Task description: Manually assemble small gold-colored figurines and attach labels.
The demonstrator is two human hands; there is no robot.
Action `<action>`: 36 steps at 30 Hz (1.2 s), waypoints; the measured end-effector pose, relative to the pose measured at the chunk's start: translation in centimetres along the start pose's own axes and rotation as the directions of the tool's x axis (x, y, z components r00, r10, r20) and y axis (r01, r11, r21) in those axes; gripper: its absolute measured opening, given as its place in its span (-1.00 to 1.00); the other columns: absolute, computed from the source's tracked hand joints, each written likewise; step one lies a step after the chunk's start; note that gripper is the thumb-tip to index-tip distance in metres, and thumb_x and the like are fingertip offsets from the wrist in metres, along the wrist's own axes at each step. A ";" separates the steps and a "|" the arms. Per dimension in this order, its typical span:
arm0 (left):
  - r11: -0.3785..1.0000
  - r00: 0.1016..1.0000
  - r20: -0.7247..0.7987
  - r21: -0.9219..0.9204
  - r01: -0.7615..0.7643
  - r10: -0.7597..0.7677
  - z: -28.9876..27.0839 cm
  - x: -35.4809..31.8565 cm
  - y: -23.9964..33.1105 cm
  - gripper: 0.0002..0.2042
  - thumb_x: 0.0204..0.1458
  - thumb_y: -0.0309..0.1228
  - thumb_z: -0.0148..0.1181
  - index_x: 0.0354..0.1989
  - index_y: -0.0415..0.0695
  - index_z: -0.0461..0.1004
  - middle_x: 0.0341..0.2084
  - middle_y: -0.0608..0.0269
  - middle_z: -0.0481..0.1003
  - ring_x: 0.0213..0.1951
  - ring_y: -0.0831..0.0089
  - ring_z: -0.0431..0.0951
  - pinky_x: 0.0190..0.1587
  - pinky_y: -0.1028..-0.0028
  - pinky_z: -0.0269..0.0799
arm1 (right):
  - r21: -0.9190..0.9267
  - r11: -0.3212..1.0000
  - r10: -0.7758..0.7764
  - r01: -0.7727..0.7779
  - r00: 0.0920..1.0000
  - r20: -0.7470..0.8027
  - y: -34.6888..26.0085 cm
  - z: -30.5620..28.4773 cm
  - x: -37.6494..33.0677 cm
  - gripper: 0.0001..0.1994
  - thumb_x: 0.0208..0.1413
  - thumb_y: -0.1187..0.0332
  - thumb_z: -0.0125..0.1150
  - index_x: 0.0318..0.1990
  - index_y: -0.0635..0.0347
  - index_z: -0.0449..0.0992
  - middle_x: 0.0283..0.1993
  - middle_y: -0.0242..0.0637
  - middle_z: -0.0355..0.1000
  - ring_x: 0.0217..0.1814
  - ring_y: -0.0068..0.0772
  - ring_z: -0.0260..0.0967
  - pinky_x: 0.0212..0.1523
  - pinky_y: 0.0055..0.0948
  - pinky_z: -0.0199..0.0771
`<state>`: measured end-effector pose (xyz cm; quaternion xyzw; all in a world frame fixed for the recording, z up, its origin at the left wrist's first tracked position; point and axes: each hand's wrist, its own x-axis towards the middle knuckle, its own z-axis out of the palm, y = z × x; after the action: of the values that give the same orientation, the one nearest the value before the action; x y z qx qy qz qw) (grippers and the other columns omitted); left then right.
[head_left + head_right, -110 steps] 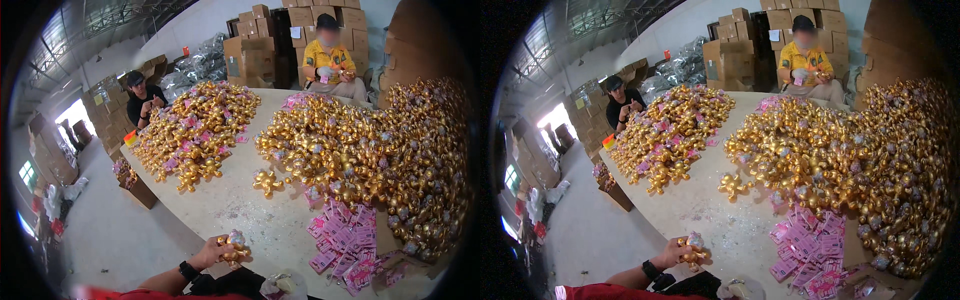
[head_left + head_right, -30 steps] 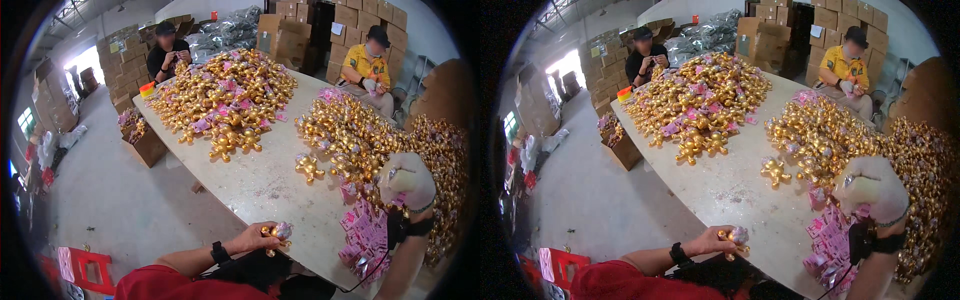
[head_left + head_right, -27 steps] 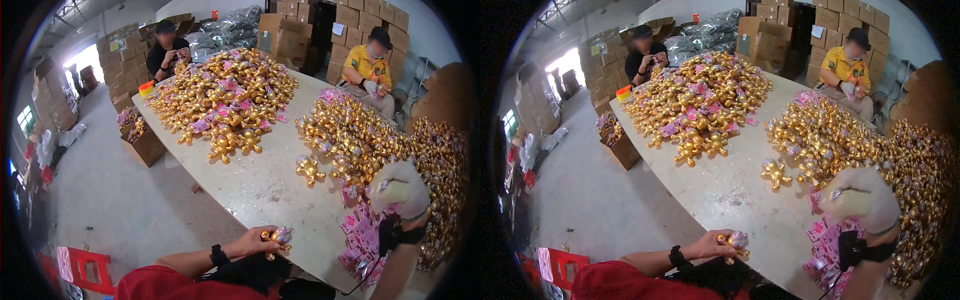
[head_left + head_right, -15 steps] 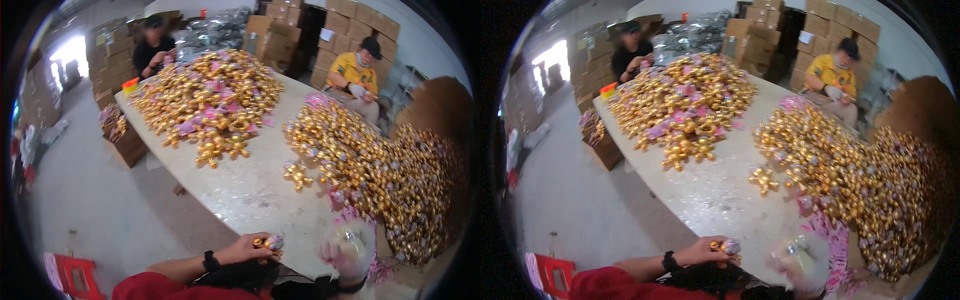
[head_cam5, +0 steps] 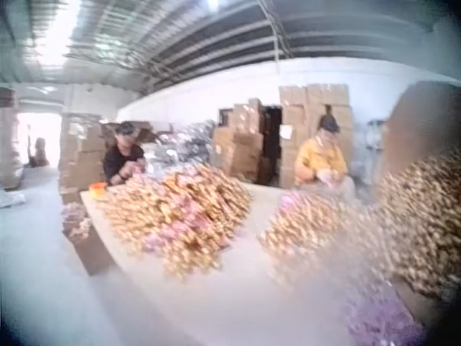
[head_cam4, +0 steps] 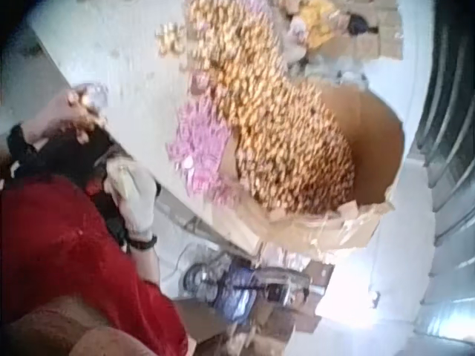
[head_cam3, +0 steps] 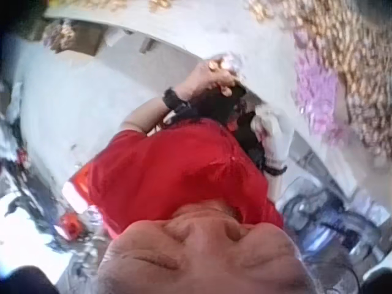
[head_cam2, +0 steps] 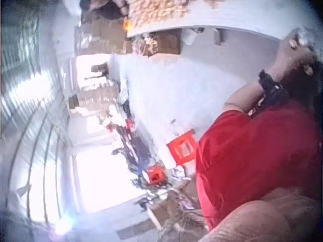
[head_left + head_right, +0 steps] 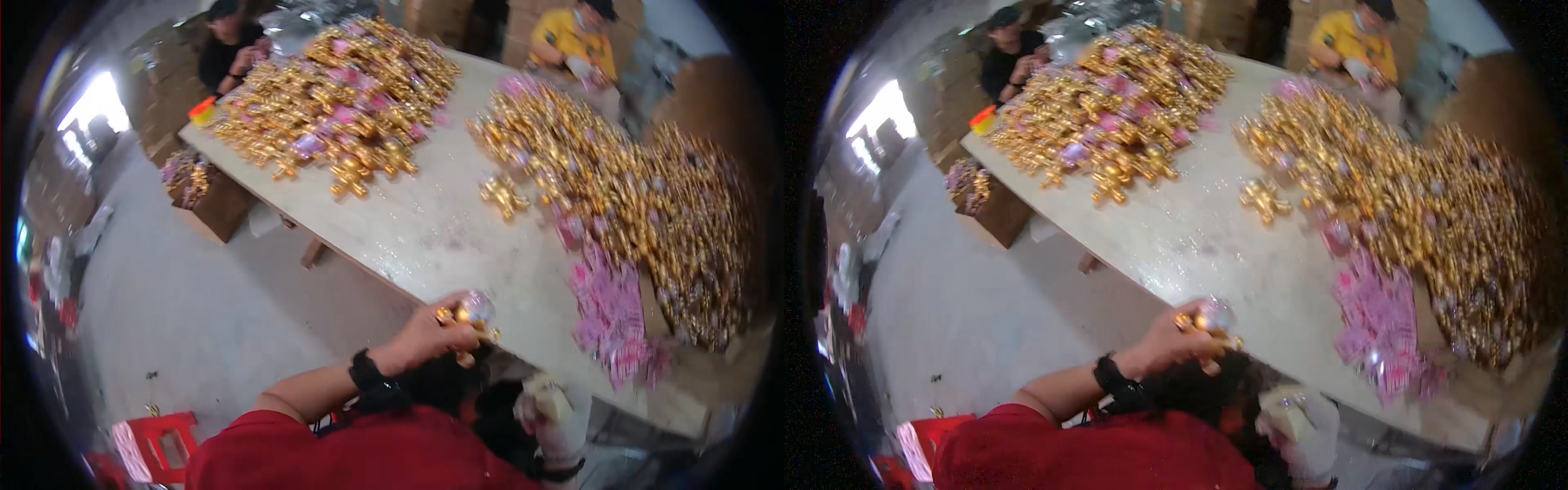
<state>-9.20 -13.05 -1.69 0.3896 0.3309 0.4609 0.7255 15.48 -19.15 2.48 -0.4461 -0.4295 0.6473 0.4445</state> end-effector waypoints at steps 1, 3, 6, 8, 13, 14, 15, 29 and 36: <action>0.999 0.999 0.021 -0.044 -0.027 0.028 0.7 -0.5 0.4 -0.43 -0.02 -0.41 0.20 0.18 -0.20 0.14 -0.22 0.19 0.45 -0.28 0.51 0.51 -0.33 0.57 0.48 | -0.083 0.997 -0.014 0.010 0.999 -0.044 -0.8 0.7 -0.3 -0.88 -0.06 0.44 0.14 -0.42 0.33 0.48 -0.56 -0.27 0.40 -0.59 -0.57 0.28 -0.59 -0.57 0.23; 0.997 0.999 0.048 0.074 -0.012 0.009 0.4 -0.3 0.4 -0.47 0.01 -0.32 0.17 0.14 -0.21 0.18 -0.19 0.17 0.45 -0.24 0.47 0.52 -0.32 0.55 0.50 | -0.305 0.951 -0.068 0.042 0.995 -0.076 -2.0 1.6 -0.1 -0.89 -0.02 0.44 0.12 -0.39 0.31 0.49 -0.54 -0.24 0.41 -0.53 -0.52 0.34 -0.52 -0.52 0.31; 0.999 0.993 0.106 0.011 -0.050 0.049 1.3 -0.3 0.1 -0.49 0.03 -0.30 0.19 0.14 -0.17 0.21 -0.15 0.26 0.42 -0.20 0.53 0.48 -0.28 0.57 0.49 | -0.630 0.762 -0.184 0.152 0.983 0.014 -2.2 1.4 0.7 -0.88 -0.01 0.42 0.13 -0.33 0.27 0.49 -0.47 -0.20 0.44 -0.44 -0.36 0.41 -0.41 -0.44 0.39; 1.000 0.991 0.136 -0.021 0.005 -0.002 2.1 -0.1 0.9 -0.50 0.01 -0.36 0.21 0.13 -0.18 0.20 -0.14 0.23 0.40 -0.15 0.49 0.46 -0.23 0.50 0.51 | -0.736 0.627 -0.279 0.256 0.956 0.094 -1.5 0.9 1.5 -0.85 -0.01 0.40 0.15 -0.29 0.24 0.49 -0.42 -0.17 0.44 -0.37 -0.24 0.43 -0.33 -0.41 0.40; 0.998 0.992 0.123 0.067 0.022 -0.030 1.8 0.1 0.6 -0.46 -0.06 -0.38 0.28 0.08 -0.19 0.18 -0.08 0.06 0.38 -0.05 0.29 0.45 -0.18 0.35 0.55 | -0.781 0.510 -0.395 0.362 0.905 0.161 -1.2 1.1 3.2 -0.85 -0.01 0.39 0.17 -0.28 0.23 0.49 -0.36 -0.14 0.45 -0.33 -0.14 0.41 -0.30 -0.35 0.40; 0.998 0.989 0.145 0.057 0.032 -0.040 1.9 0.0 0.7 -0.48 -0.05 -0.43 0.27 0.08 -0.19 0.19 -0.10 0.12 0.38 -0.08 0.35 0.45 -0.20 0.38 0.54 | -0.783 0.487 -0.417 0.387 0.891 0.181 -1.2 1.1 3.5 -0.87 -0.01 0.41 0.15 -0.30 0.25 0.50 -0.36 -0.15 0.45 -0.35 -0.17 0.42 -0.31 -0.36 0.39; 0.998 0.985 0.166 0.048 0.045 -0.052 1.8 -0.1 0.7 -0.51 -0.04 -0.48 0.25 0.07 -0.19 0.21 -0.11 0.17 0.38 -0.11 0.42 0.45 -0.21 0.42 0.53 | -0.785 0.465 -0.437 0.411 0.877 0.200 -1.2 1.1 3.7 -0.88 0.00 0.44 0.14 -0.32 0.27 0.50 -0.37 -0.15 0.46 -0.37 -0.20 0.42 -0.33 -0.37 0.39; 0.798 0.947 0.230 0.601 0.044 -0.225 0.8 -0.6 0.9 -0.43 -0.14 -0.36 0.37 0.08 -0.19 0.30 -0.09 0.23 0.38 -0.05 0.49 0.38 0.02 0.47 0.28 | -0.760 0.259 -0.406 0.596 0.781 0.474 -0.1 -0.5 5.0 -0.86 -0.10 0.35 0.21 -0.37 0.13 0.44 -0.46 -0.25 0.33 -0.43 -0.18 0.31 -0.42 -0.25 0.32; 0.743 0.927 0.289 0.669 -0.019 -0.237 1.2 -0.4 0.5 -0.48 -0.10 -0.32 0.31 0.07 -0.17 0.31 -0.10 0.20 0.44 -0.09 0.43 0.45 -0.02 0.49 0.32 | -0.773 0.247 -0.329 0.584 0.801 0.500 0.6 -1.1 4.8 -0.80 -0.19 0.32 0.31 -0.39 0.12 0.45 -0.50 -0.29 0.29 -0.44 -0.24 0.30 -0.46 -0.32 0.31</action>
<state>-8.51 -13.58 -0.66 0.6768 0.3579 0.1914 0.6141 15.43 -14.54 0.74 -0.3860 -0.8674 0.1967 0.2449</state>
